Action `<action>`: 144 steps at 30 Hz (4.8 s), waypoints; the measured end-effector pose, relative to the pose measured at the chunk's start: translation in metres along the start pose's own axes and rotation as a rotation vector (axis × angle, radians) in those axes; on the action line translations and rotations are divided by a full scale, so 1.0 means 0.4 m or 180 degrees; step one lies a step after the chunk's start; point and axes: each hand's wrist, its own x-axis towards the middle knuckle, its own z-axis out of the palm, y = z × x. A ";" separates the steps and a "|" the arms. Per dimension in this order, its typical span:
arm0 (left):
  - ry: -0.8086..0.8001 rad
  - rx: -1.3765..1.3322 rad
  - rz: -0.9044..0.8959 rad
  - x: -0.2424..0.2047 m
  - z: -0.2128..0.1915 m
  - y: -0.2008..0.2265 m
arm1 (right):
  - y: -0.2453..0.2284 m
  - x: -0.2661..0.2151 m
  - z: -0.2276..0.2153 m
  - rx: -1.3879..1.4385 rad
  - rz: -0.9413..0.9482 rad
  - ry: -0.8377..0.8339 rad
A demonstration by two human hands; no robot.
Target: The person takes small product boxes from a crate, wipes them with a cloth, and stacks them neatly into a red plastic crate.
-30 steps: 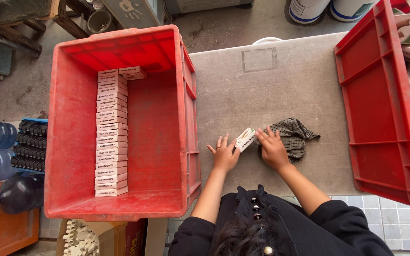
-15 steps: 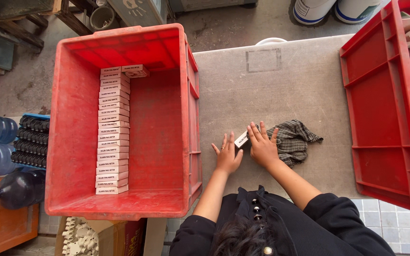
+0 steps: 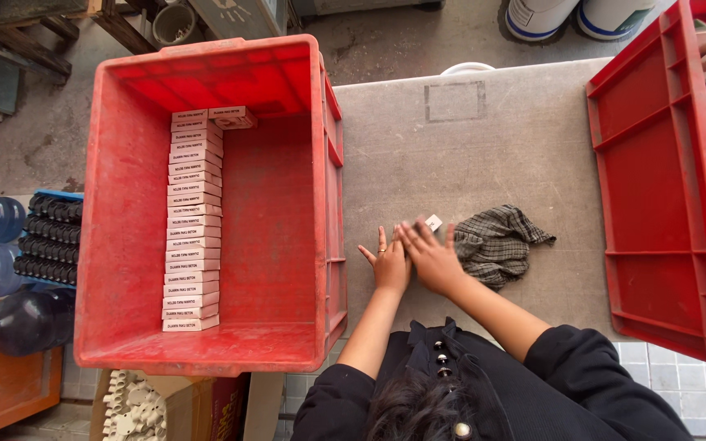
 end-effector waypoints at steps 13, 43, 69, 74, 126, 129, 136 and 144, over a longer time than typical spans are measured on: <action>-0.0131 -0.0232 -0.0180 -0.015 -0.031 0.006 | 0.016 -0.013 -0.049 -0.0051 -0.0009 -0.0339; -0.1037 -0.1382 -0.0463 -0.003 -0.105 0.022 | 0.314 0.014 0.259 0.1991 0.1723 0.0000; -0.0475 -0.1307 0.0045 0.010 -0.097 -0.005 | 0.074 0.007 0.076 0.0263 -0.0830 -0.0495; -0.0380 -0.1308 0.0146 0.011 -0.093 -0.005 | 0.179 -0.111 0.058 -0.0064 -0.0996 -0.0396; -0.0435 -0.1834 0.0275 -0.111 -0.028 -0.033 | 0.246 -0.185 0.213 0.2311 0.1532 0.0349; -0.0394 -0.1806 0.0202 -0.116 -0.015 -0.030 | 0.168 -0.113 0.116 0.2147 0.1014 0.0938; -0.0254 -0.1628 0.0285 -0.131 -0.023 -0.025 | 0.055 -0.220 0.106 0.0172 -0.1517 0.0833; -0.0217 -0.1551 0.0192 -0.138 -0.033 -0.005 | 0.017 -0.154 0.089 0.0403 -0.0662 0.0231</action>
